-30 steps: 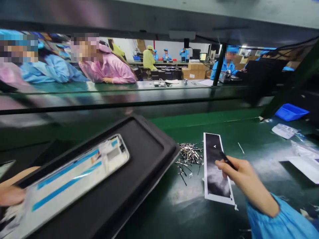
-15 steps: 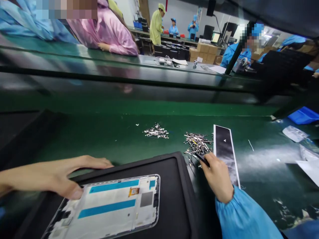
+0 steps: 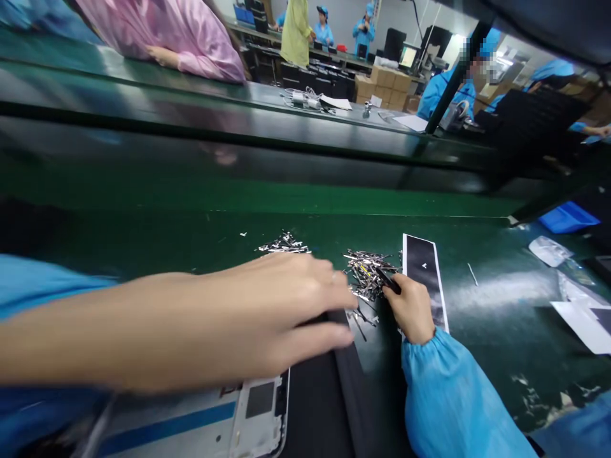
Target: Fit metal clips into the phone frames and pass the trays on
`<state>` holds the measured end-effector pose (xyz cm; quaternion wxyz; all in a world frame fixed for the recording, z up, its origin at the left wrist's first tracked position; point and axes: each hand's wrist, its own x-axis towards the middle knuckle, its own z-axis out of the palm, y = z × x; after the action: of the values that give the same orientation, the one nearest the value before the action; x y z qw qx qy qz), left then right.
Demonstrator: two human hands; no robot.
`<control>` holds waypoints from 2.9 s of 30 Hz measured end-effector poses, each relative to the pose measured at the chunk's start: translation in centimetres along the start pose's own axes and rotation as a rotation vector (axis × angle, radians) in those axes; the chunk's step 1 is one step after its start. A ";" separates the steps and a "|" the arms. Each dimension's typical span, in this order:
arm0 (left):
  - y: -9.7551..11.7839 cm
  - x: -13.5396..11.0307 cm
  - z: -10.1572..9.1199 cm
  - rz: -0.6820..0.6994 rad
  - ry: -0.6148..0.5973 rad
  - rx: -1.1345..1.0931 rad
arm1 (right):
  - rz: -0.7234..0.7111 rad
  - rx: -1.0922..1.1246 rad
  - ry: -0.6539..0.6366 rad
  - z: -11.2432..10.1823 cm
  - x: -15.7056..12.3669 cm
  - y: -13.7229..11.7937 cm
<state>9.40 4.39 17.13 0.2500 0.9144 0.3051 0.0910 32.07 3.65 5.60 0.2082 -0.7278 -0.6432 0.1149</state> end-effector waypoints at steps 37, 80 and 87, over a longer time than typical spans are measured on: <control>-1.1 4.6 6.1 -0.186 0.046 -0.642 | 0.243 1.014 -0.057 -2.1 -5.3 -3.9; 1.0 2.6 4.7 -0.159 0.093 -0.603 | -0.025 0.643 -0.070 -4.9 -8.6 -3.7; 4.1 3.9 5.4 0.214 -0.215 -0.057 | -0.114 0.522 -0.210 -7.9 -9.5 -2.8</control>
<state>16.29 1.73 14.66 0.2956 0.9388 0.1746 0.0275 31.66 -6.69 12.89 0.3268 -0.5965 -0.6497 0.3396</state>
